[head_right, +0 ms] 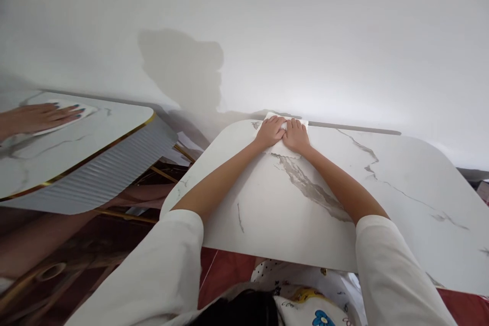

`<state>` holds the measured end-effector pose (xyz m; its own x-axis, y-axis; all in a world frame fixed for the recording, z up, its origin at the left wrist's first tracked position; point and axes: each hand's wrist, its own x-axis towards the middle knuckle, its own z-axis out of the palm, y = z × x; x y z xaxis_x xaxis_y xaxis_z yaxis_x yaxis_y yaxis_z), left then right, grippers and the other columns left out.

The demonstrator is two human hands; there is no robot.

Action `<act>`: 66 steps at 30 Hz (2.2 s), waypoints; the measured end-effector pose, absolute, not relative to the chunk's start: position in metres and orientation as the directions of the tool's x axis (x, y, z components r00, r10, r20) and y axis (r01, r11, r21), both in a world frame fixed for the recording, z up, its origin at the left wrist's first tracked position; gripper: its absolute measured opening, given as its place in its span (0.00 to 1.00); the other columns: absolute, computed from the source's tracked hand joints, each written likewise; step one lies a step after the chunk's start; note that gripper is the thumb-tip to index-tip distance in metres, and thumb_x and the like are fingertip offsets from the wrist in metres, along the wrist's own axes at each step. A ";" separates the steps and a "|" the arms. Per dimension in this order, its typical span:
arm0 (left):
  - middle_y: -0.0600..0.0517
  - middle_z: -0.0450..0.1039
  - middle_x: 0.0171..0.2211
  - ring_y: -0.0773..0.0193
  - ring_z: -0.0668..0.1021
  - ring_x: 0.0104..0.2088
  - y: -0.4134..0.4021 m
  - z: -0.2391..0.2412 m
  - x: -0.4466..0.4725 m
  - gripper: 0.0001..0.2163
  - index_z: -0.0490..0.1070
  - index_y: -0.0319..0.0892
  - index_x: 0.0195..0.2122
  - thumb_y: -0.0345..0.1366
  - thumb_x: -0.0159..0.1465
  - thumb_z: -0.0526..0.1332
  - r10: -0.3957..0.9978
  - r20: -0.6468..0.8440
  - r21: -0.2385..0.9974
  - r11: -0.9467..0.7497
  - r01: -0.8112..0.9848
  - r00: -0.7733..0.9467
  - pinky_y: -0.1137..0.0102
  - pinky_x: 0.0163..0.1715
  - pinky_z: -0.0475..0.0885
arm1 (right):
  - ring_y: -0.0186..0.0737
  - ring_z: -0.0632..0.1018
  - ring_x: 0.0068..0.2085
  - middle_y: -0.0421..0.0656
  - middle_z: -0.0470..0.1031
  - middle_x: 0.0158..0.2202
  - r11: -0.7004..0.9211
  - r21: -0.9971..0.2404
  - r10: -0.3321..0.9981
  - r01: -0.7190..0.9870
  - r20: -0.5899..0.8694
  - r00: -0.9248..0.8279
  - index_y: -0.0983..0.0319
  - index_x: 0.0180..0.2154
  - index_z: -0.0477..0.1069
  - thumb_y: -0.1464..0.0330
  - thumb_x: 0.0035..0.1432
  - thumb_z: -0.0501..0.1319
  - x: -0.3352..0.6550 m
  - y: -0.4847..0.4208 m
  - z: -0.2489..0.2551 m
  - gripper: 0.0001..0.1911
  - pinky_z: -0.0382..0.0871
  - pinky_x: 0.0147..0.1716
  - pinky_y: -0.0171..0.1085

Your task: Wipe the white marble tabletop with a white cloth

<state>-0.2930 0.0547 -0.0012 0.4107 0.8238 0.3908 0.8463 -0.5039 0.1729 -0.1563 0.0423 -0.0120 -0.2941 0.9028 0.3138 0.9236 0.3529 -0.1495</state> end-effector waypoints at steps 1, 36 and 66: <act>0.46 0.70 0.53 0.53 0.66 0.56 0.054 -0.001 -0.293 0.18 0.65 0.41 0.53 0.32 0.62 0.49 0.825 0.387 0.171 -0.503 0.847 0.412 0.59 0.55 0.59 | 0.54 0.57 0.63 0.58 0.56 0.64 0.348 -0.147 0.904 0.926 0.315 -0.290 0.73 0.61 0.54 0.69 0.62 0.44 -0.157 0.042 -0.012 0.28 0.52 0.58 0.50; 0.46 0.57 0.65 0.49 0.56 0.66 -0.187 0.003 -0.319 0.24 0.58 0.40 0.62 0.38 0.65 0.48 0.888 0.187 0.121 -0.444 0.888 0.419 0.52 0.62 0.54 | 0.54 0.55 0.66 0.55 0.54 0.66 0.421 -0.235 0.899 0.876 0.238 -0.368 0.72 0.64 0.54 0.67 0.62 0.45 -0.168 -0.200 -0.005 0.30 0.53 0.63 0.54; 0.43 0.60 0.62 0.45 0.58 0.63 -0.083 0.001 -0.229 0.21 0.62 0.37 0.58 0.35 0.65 0.48 0.867 0.276 0.158 -0.468 0.870 0.415 0.49 0.59 0.54 | 0.52 0.58 0.64 0.56 0.59 0.63 0.489 -0.185 0.845 0.852 0.343 -0.411 0.71 0.61 0.57 0.69 0.60 0.44 -0.079 -0.085 -0.016 0.29 0.53 0.61 0.53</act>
